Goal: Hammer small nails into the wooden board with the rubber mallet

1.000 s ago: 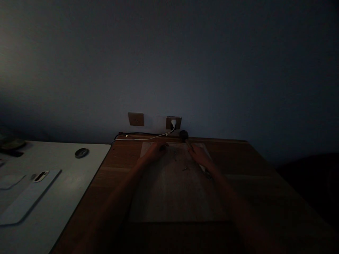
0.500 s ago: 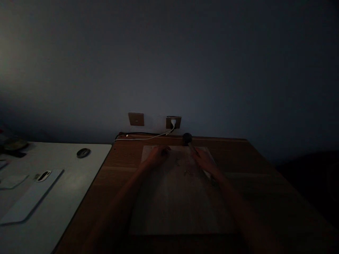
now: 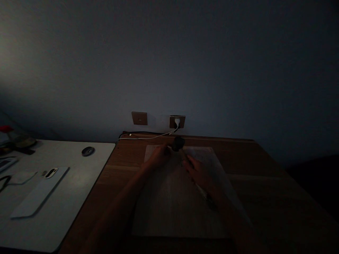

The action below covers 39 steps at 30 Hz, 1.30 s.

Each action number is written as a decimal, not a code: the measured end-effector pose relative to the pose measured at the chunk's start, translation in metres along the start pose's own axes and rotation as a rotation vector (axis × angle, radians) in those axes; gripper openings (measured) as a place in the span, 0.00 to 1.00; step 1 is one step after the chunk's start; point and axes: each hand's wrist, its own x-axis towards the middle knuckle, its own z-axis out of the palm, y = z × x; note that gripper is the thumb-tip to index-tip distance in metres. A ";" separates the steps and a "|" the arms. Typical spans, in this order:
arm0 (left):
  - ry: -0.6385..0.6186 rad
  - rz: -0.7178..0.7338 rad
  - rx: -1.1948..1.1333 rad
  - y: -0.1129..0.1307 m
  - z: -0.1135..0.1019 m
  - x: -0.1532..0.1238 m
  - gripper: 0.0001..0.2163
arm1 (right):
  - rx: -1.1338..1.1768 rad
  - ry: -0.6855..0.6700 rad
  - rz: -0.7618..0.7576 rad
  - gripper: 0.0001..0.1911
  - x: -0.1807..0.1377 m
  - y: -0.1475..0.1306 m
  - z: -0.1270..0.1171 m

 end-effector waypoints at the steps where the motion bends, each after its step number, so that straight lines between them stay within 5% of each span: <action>1: 0.006 -0.007 -0.018 0.000 0.000 0.000 0.22 | 0.002 0.000 0.002 0.19 -0.001 0.000 0.000; 11: 0.033 0.016 -0.048 -0.011 0.003 0.001 0.30 | -0.140 -0.038 -0.031 0.17 -0.007 -0.003 0.004; 21: 0.039 0.020 -0.076 -0.010 0.004 0.002 0.28 | -0.172 0.023 -0.100 0.17 -0.010 -0.003 0.003; 28: -0.009 0.039 -0.029 -0.005 0.000 0.000 0.28 | 0.051 0.047 -0.009 0.15 -0.011 -0.003 0.000; 39: -0.236 0.382 0.512 0.055 -0.006 -0.007 0.11 | 0.426 0.207 0.105 0.21 0.000 0.012 -0.017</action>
